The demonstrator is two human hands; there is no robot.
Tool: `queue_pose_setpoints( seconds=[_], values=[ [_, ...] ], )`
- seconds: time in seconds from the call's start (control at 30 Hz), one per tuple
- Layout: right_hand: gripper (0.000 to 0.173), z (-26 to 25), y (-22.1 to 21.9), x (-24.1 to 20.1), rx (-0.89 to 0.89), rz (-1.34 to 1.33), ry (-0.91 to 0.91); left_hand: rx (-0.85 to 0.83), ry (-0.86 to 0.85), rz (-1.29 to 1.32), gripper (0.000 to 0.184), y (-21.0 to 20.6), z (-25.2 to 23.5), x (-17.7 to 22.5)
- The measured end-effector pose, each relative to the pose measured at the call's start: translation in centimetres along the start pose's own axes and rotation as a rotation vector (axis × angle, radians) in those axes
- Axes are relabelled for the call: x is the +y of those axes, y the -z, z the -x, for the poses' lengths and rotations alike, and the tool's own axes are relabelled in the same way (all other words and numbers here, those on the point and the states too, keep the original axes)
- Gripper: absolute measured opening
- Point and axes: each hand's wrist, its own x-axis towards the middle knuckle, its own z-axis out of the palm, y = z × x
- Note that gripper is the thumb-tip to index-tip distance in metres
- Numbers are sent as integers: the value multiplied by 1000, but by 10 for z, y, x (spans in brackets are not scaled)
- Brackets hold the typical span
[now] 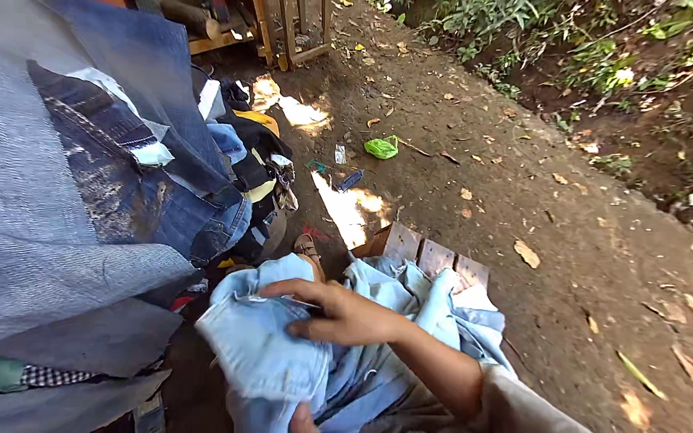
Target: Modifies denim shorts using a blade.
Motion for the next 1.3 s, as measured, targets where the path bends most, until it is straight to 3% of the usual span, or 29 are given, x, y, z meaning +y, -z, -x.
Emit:
queue_pose_setpoints(
  seconds=[0.1,0.17,0.23,0.3,0.4,0.5,0.63,0.83,1.2,1.3],
  values=[
    [49,-16,27,25,47,253,-255,25,70,-118,36,-21,-2,-36],
    [50,-29,46,47,124,417,-487,96,252,-73,41,-35,-13,-63],
    [48,-34,53,57,188,515,-573,152,433,-13,37,-45,-28,-70],
    [45,-32,47,51,282,644,-528,167,506,-15,34,-53,-36,-65],
    [53,-14,34,32,437,689,-331,161,480,-94,36,-59,-32,-62],
    [56,13,17,18,307,597,-164,157,455,-62,39,-56,-28,-66],
    [51,33,0,30,181,703,-21,105,508,-69,42,-50,-28,-63],
    [48,41,-3,50,246,753,9,32,631,138,31,-39,-34,-55],
    [52,44,-14,60,378,541,-31,55,709,168,30,-41,-29,-49],
    [58,46,-11,62,380,469,-80,38,665,162,31,-42,-23,-53]
  ],
)
